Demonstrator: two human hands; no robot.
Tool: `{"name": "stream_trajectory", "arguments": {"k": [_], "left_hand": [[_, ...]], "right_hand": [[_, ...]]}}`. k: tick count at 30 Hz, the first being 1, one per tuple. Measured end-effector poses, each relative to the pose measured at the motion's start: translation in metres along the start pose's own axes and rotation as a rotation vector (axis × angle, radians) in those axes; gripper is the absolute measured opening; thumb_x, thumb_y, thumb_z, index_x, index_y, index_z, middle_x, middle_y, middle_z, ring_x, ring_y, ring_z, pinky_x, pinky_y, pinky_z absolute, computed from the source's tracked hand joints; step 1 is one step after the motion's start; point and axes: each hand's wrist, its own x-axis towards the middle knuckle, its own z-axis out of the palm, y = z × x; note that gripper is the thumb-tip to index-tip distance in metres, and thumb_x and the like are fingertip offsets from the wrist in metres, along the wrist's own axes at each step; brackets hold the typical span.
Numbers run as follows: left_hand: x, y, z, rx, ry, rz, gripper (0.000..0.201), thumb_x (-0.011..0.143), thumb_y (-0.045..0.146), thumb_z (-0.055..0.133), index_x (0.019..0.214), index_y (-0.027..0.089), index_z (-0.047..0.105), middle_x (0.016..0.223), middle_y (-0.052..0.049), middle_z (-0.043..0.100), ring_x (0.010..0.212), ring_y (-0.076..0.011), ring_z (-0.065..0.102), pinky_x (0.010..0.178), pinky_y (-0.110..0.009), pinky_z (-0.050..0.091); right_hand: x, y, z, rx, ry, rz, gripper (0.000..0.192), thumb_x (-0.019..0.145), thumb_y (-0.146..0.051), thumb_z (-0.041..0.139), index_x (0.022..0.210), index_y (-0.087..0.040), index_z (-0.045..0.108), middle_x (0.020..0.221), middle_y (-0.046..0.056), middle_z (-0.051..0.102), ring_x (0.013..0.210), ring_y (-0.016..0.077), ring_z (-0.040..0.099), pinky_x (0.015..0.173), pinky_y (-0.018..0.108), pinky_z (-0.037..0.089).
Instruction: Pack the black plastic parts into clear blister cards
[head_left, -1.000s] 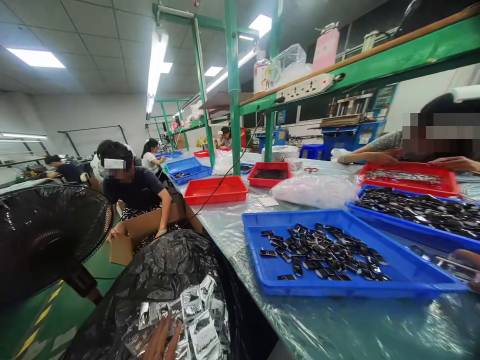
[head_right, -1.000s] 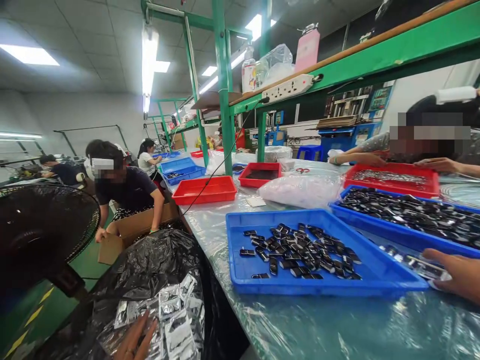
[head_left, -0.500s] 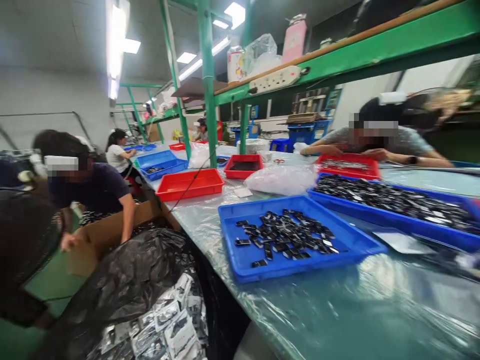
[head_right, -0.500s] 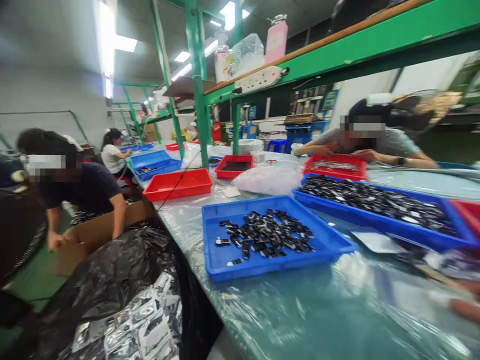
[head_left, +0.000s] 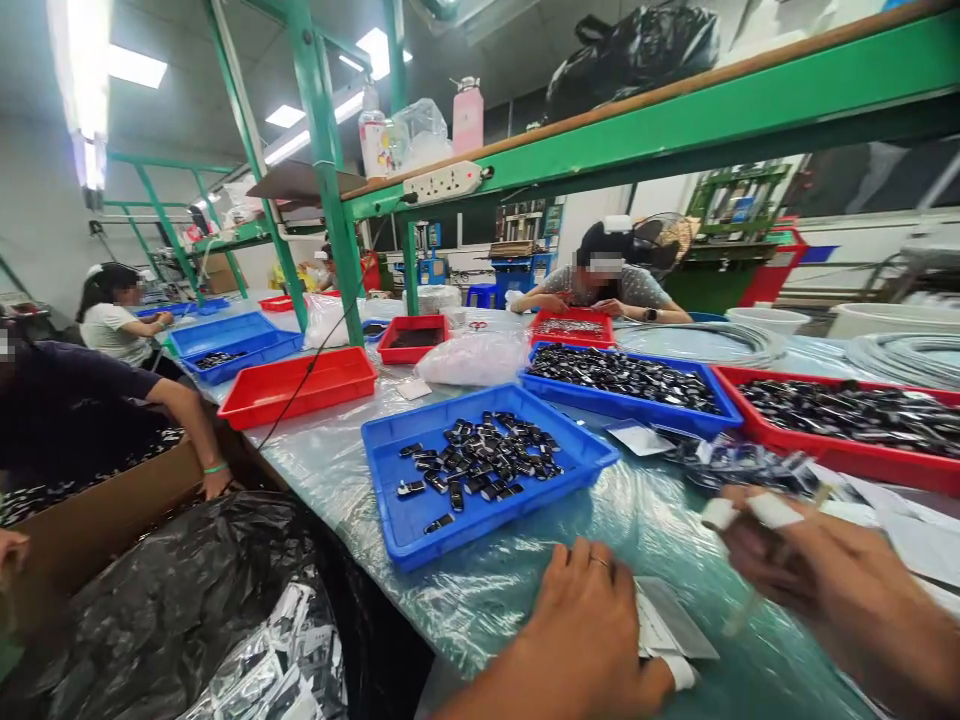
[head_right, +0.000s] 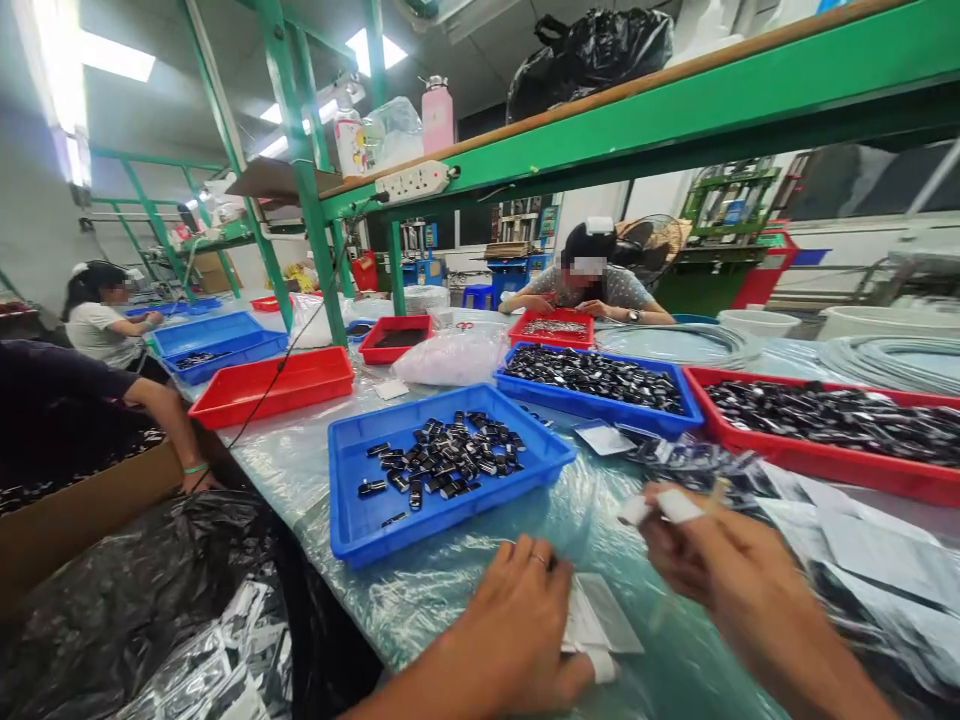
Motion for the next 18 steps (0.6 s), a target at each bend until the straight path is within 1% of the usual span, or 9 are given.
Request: {"name": "stream_trajectory", "arguments": {"k": [2, 3, 4, 6, 8, 9, 12, 16, 18], "left_hand": [[0.001, 0.002, 0.0, 0.035, -0.025, -0.012, 0.077, 0.079, 0.043, 0.065, 0.139, 0.0, 0.041, 0.139, -0.03, 0.038, 0.132, -0.046, 0.03, 0.113, -0.061, 0.024], [0.001, 0.003, 0.0, 0.054, -0.039, -0.022, 0.073, 0.08, 0.041, 0.065, 0.138, 0.003, 0.043, 0.137, -0.028, 0.041, 0.131, -0.0448, 0.032, 0.112, -0.06, 0.025], [0.0, 0.003, 0.0, 0.075, -0.054, -0.03, 0.068, 0.081, 0.039, 0.063, 0.136, 0.005, 0.046, 0.134, -0.025, 0.043, 0.128, -0.0426, 0.035, 0.112, -0.059, 0.026], [0.0, 0.002, -0.001, 0.103, -0.064, -0.033, 0.061, 0.085, 0.037, 0.057, 0.138, 0.01, 0.044, 0.132, -0.02, 0.044, 0.126, -0.0379, 0.036, 0.112, -0.056, 0.026], [0.001, -0.001, -0.001, 0.102, -0.07, -0.033, 0.06, 0.088, 0.035, 0.051, 0.142, 0.013, 0.039, 0.132, -0.016, 0.043, 0.125, -0.0344, 0.036, 0.112, -0.054, 0.027], [0.001, -0.003, -0.001, 0.091, -0.076, -0.035, 0.059, 0.089, 0.035, 0.05, 0.142, 0.013, 0.038, 0.131, -0.015, 0.043, 0.123, -0.0331, 0.036, 0.111, -0.052, 0.028], [0.002, -0.007, 0.002, 0.044, -0.09, -0.042, 0.056, 0.088, 0.036, 0.05, 0.139, 0.012, 0.042, 0.128, -0.015, 0.043, 0.119, -0.0309, 0.038, 0.107, -0.048, 0.033], [0.002, -0.01, 0.004, 0.033, -0.071, -0.027, 0.054, 0.089, 0.036, 0.048, 0.137, 0.011, 0.042, 0.128, -0.015, 0.041, 0.12, -0.0308, 0.036, 0.108, -0.048, 0.03], [0.002, -0.01, 0.004, 0.038, -0.069, -0.021, 0.052, 0.089, 0.035, 0.047, 0.135, 0.011, 0.044, 0.126, -0.015, 0.042, 0.118, -0.0305, 0.037, 0.107, -0.048, 0.031]], "right_hand": [[-0.007, -0.004, 0.012, 0.256, -0.087, 0.146, 0.06, 0.073, -0.08, 0.058, 0.063, -0.02, 0.057, 0.053, -0.001, 0.033, 0.045, 0.0114, 0.034, 0.043, 0.028, 0.029], [-0.01, -0.005, 0.019, 0.35, -0.088, 0.19, 0.061, 0.069, -0.078, 0.064, 0.06, -0.019, 0.056, 0.051, -0.003, 0.03, 0.044, 0.0098, 0.029, 0.042, 0.026, 0.025], [-0.011, -0.005, 0.025, 0.429, -0.074, 0.206, 0.06, 0.066, -0.076, 0.068, 0.058, -0.018, 0.054, 0.051, -0.003, 0.03, 0.045, 0.0089, 0.028, 0.043, 0.024, 0.024], [-0.008, -0.006, 0.033, 0.622, -0.002, 0.185, 0.059, 0.068, -0.068, 0.071, 0.05, -0.018, 0.045, 0.047, -0.005, 0.029, 0.043, 0.0074, 0.025, 0.042, 0.022, 0.02], [-0.003, -0.006, 0.039, 0.801, 0.041, 0.148, 0.06, 0.072, -0.061, 0.071, 0.046, -0.019, 0.037, 0.044, -0.006, 0.025, 0.04, 0.0061, 0.021, 0.04, 0.022, 0.018], [0.0, -0.006, 0.042, 0.856, 0.051, 0.13, 0.06, 0.073, -0.059, 0.07, 0.045, -0.019, 0.035, 0.042, -0.007, 0.023, 0.038, 0.0056, 0.019, 0.039, 0.022, 0.016], [0.005, -0.003, 0.052, 0.891, 0.077, 0.084, 0.059, 0.074, -0.055, 0.07, 0.044, -0.018, 0.036, 0.041, -0.007, 0.024, 0.036, 0.0044, 0.018, 0.038, 0.022, 0.013], [0.011, 0.007, 0.07, 0.888, 0.102, 0.042, 0.057, 0.076, -0.053, 0.068, 0.044, -0.019, 0.035, 0.04, -0.008, 0.021, 0.035, 0.0039, 0.016, 0.038, 0.021, 0.01], [0.013, 0.01, 0.077, 0.886, 0.104, 0.039, 0.057, 0.076, -0.053, 0.068, 0.044, -0.018, 0.035, 0.04, -0.008, 0.022, 0.035, 0.0039, 0.017, 0.038, 0.021, 0.01]]}}
